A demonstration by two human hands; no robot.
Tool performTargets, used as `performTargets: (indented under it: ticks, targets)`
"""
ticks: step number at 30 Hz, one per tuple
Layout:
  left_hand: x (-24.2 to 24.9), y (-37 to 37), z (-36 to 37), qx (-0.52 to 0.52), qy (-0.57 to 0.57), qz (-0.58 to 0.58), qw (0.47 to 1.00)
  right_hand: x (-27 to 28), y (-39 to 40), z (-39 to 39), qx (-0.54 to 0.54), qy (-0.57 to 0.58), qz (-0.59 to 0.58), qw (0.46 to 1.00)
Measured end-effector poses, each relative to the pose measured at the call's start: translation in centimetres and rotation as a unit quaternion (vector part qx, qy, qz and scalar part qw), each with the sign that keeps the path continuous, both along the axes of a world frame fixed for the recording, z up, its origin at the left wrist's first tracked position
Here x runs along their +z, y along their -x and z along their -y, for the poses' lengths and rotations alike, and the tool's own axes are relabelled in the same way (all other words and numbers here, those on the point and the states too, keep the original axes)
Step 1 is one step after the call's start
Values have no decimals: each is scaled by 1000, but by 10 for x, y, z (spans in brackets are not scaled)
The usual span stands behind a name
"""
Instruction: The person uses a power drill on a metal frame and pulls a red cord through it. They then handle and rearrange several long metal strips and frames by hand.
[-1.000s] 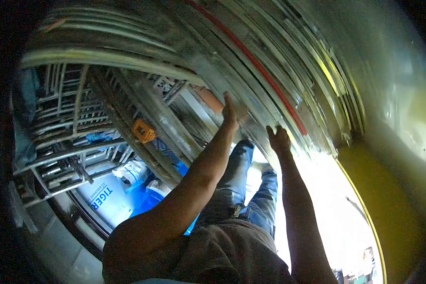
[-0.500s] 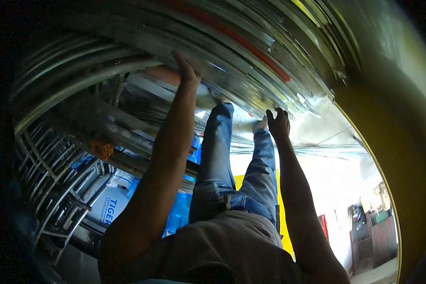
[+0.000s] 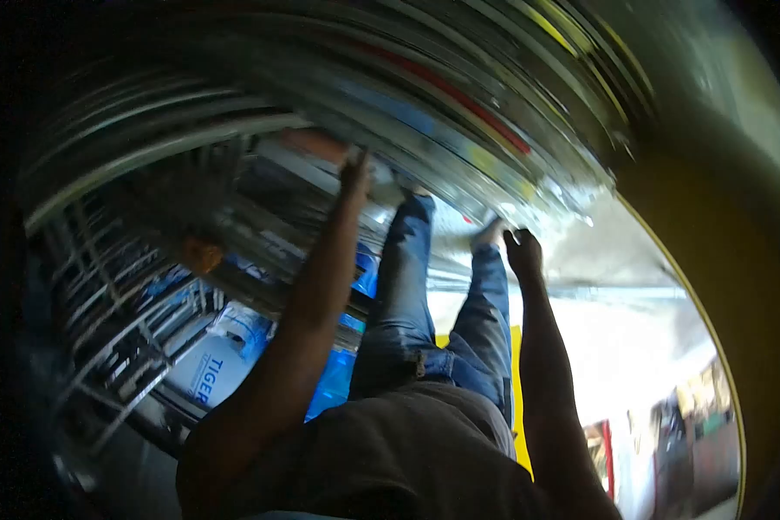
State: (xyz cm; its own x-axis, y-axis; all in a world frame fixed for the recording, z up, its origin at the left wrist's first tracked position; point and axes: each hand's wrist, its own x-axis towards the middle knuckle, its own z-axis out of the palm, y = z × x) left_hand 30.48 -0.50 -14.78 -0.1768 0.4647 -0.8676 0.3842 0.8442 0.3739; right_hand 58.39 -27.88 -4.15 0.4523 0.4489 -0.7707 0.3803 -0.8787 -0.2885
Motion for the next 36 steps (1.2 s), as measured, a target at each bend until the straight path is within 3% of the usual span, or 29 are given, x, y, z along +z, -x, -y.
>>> performTargets:
  ticks: [3, 6, 7, 9, 11, 13, 15, 19, 21, 22, 25, 26, 27, 29, 31, 33, 34, 36]
  targets:
    - [67, 18, 25, 53, -63, 33, 996, 25, -11, 12, 27, 33, -13, 999]
    - [123, 52, 38, 110, -114, 70, 985, 58, -18, 14, 46, -44, 24, 998]
    - [144, 61, 40, 158, -143, 88, 973, 60, -27, 18, 122, -38, 18, 992]
    - [191, 84, 41, 204, -141, 58, 967, 43, -41, 37, 166, -90, 53, 981]
    - [229, 117, 51, 231, -161, 72, 957, 77, -44, 18, 96, -121, 57, 986]
    - [258, 153, 79, 287, -222, 119, 924, 79, -53, 11, 127, -108, 55, 985]
    - [269, 206, 117, 264, -228, 93, 933, 83, -64, 3, 175, -144, 47, 973]
    - [360, 218, 193, 345, -301, 22, 889, 118, -80, -9, 219, -184, 46, 957]
    - [379, 222, 213, 324, -326, -20, 888, 106, -96, 3, 192, -223, 103, 950]
    - [386, 226, 212, 334, -336, -17, 881, 109, -103, 8, 174, -202, 56, 962]
    - [407, 237, 176, 284, -311, -68, 904, 94, -122, 29, 165, -141, 15, 976]
    - [416, 236, 155, 232, -377, -104, 891, 80, -125, 37, 126, -127, 14, 984]
    - [428, 233, 129, 177, -441, -141, 868, 69, -122, 37, 86, -115, 12, 990]
    - [479, 215, 67, 171, -611, -164, 756, 84, -110, 23, 204, -183, 4, 962]
    - [535, 214, 2, 129, -601, -217, 758, 88, -87, -9, 199, -194, 6, 961]
    - [564, 229, -67, 57, -636, -228, 735, 131, -57, -58, 290, -176, 28, 940]
    - [566, 237, -104, 51, -624, -206, 752, 115, -56, -77, 335, -195, 27, 921]
    - [554, 263, -165, 44, -594, -175, 784, 116, -33, -127, 241, -101, 13, 965]
